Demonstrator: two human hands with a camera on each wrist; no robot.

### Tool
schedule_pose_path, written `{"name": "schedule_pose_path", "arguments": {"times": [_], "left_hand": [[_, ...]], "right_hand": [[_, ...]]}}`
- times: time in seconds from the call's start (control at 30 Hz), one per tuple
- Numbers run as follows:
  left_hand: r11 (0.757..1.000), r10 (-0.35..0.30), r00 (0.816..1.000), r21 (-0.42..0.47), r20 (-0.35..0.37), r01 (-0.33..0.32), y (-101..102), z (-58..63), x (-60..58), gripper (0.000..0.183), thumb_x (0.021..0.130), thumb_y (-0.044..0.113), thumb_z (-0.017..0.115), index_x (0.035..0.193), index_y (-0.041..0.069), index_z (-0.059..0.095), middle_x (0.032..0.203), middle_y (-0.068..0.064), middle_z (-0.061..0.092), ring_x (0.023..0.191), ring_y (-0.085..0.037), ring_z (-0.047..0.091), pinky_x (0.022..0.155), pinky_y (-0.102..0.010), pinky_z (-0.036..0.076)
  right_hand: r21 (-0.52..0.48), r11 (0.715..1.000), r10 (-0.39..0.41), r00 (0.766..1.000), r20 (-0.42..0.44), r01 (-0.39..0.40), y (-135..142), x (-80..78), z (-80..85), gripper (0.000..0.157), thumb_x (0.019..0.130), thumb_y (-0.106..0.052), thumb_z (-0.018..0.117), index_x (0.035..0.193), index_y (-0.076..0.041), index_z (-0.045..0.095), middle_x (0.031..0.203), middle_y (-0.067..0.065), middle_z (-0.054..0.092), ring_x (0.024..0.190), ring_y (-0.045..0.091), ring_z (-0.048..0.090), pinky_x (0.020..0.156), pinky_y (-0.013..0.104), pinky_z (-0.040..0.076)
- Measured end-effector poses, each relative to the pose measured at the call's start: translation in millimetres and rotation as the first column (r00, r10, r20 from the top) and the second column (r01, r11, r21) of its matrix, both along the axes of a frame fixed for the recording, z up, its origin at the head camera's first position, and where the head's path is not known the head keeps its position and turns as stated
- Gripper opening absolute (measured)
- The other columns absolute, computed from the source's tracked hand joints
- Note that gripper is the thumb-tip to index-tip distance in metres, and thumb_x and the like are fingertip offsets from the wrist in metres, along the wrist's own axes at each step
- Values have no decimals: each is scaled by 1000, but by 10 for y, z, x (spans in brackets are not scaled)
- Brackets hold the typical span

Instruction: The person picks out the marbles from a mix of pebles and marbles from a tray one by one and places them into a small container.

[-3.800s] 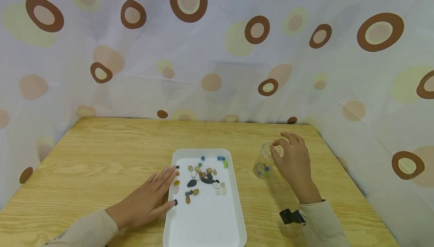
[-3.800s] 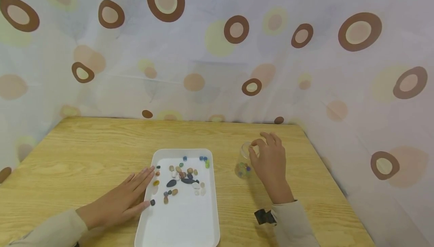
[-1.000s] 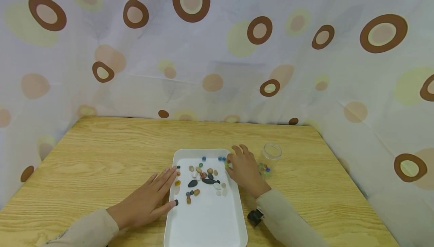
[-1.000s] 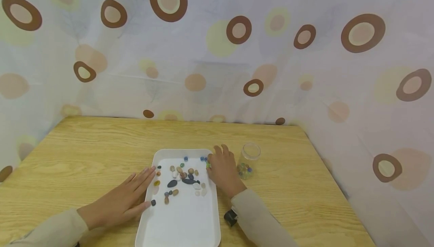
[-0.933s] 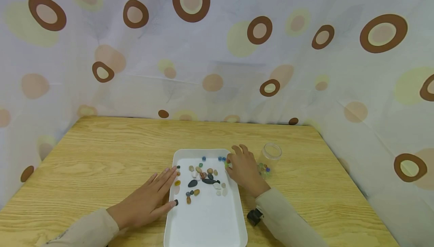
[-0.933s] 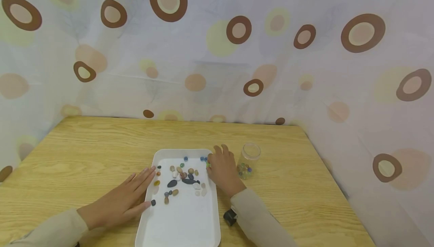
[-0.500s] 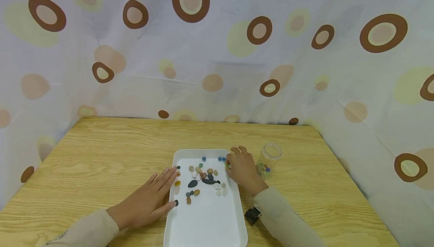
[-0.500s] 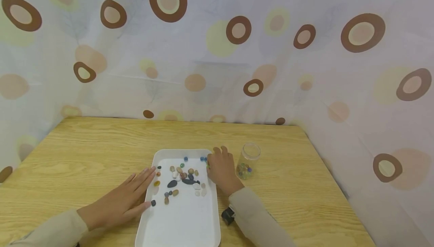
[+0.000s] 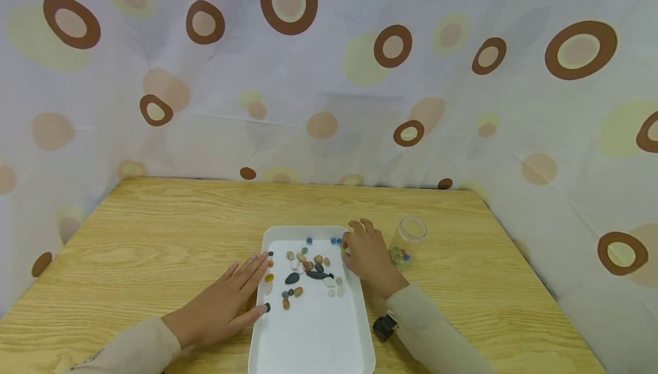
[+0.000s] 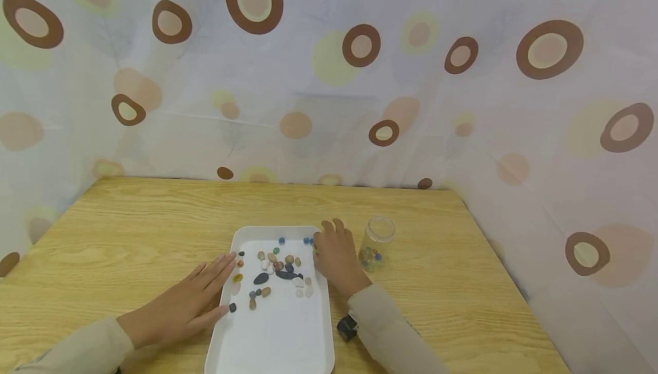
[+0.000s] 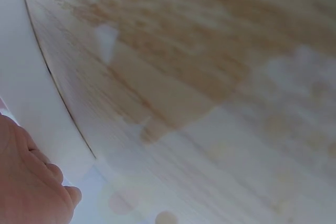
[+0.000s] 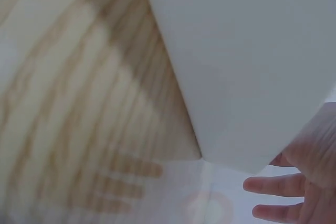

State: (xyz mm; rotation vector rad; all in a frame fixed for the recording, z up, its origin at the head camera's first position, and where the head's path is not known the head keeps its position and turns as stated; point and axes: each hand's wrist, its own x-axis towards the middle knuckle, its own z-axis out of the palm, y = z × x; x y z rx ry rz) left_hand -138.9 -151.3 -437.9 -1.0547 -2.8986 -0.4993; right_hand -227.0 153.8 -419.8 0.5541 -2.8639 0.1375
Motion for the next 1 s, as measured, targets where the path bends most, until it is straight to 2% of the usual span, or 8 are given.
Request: {"name": "schedule_pose_path", "arguments": {"times": [0.23,0.47,0.67,0.77,0.93,1.0], "left_hand": [[1000,-4,1000,-7,7,4,1,10,8,74,100,49,40,153,4,16,161,-9,11,147,-26,13,114,-54,18],[1000,-3,1000,-8,7,3,6,13,3,74,100,48,40,154,4,14,161,-9,11,147,-27,13,115,-54,17],[1000,7,1000,-16,4,-6,3,19,3,74,100,49,40,154,4,16,161,-9,11,147,-26,12,115,-54,18],[1000,7,1000,-17,-7,-8,4,16,10,73,100,48,42,153,3,17,161,-9,12,147,-27,13,114,-54,19],[1000,3,1000,-15,-16,-3,14,3,13,73,100,48,41,153,3,17,161,-10,12,146,-28,14,114,-54,19],[1000,7,1000,-12,-8,-7,20,-4,9,73,100,49,40,154,4,16,161,-9,12,147,-26,13,114,-54,19]], "right_hand": [[-8,1000,17,1000,-12,-17,12,86,156,9,80,-20,78,83,-15,72,133,15,55,129,40,42,93,56,46],[-4,998,58,987,-151,-59,59,167,380,12,79,-22,79,84,-16,70,131,14,57,126,38,46,87,54,50],[-82,992,76,963,-257,-100,163,226,574,13,77,-16,80,83,-14,70,129,15,58,124,39,47,85,55,50],[-131,987,57,961,-271,-95,266,261,642,12,78,-14,79,85,-11,70,128,16,58,124,39,47,87,56,48],[-213,976,-21,968,-250,-34,491,289,697,13,80,-15,77,88,-8,70,130,16,56,124,39,45,89,60,45],[-238,971,-45,964,-261,-19,586,290,712,14,80,-14,78,88,-6,70,129,17,56,123,40,46,89,60,45]]}}
